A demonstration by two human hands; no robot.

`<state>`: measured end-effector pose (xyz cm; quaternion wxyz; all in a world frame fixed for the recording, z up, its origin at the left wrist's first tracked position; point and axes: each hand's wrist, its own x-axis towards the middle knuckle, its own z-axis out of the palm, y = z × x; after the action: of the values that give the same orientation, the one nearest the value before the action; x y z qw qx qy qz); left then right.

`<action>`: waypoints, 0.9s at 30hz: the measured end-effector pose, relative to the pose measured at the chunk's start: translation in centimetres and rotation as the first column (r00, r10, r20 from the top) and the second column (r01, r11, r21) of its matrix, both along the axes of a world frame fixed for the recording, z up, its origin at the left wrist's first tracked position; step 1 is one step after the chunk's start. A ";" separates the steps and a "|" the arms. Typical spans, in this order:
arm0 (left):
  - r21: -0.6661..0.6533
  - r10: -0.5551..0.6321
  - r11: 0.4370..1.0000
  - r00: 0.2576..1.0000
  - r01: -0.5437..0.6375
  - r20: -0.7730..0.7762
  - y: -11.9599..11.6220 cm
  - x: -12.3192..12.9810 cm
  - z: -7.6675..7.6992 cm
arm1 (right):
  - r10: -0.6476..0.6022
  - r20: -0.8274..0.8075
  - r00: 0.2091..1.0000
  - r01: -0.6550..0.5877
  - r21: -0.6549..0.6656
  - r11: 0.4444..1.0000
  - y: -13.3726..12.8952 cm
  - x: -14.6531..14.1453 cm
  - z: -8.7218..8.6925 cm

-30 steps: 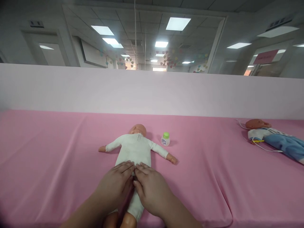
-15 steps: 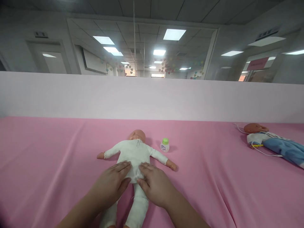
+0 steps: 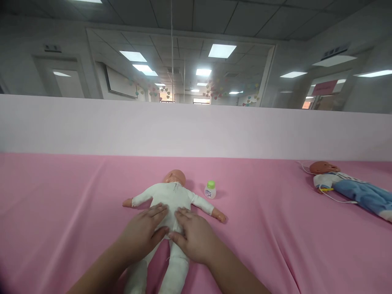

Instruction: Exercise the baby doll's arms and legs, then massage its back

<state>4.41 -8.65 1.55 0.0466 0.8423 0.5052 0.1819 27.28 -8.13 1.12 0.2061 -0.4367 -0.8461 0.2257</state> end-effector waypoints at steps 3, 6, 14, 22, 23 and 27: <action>0.003 -0.008 1.000 1.000 0.008 -0.020 1.0 0.4 -0.3 | 0.009 0.050 0.999 -0.008 -0.014 1.000 0.8 -0.5 0.2; -0.017 -0.018 1.000 0.999 0.017 -0.034 1.4 0.6 -0.9 | 0.025 0.087 0.996 -0.023 -0.032 0.999 1.3 -1.0 -0.2; -0.031 0.013 0.999 1.000 -0.013 0.025 1.7 0.4 -0.4 | 0.018 0.039 0.999 -0.017 -0.039 0.999 1.6 -0.7 -0.4; -0.013 0.034 0.999 0.999 -0.034 -0.038 3.6 1.2 0.5 | -0.044 -0.006 0.999 0.044 -0.046 0.998 3.1 -0.9 0.0; -0.016 0.026 1.000 0.999 -0.027 -0.033 3.6 1.2 0.3 | -0.037 -0.010 0.999 0.037 -0.053 0.998 3.1 -0.9 -0.1; 0.004 -0.007 1.000 0.999 0.006 0.039 3.2 1.1 -0.1 | -0.034 -0.043 0.999 0.031 -0.063 0.998 2.9 -1.1 -0.5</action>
<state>5.52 -5.48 1.41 0.0556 0.8403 0.5012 0.1993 26.22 -5.28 0.65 0.2145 -0.4515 -0.8268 0.2582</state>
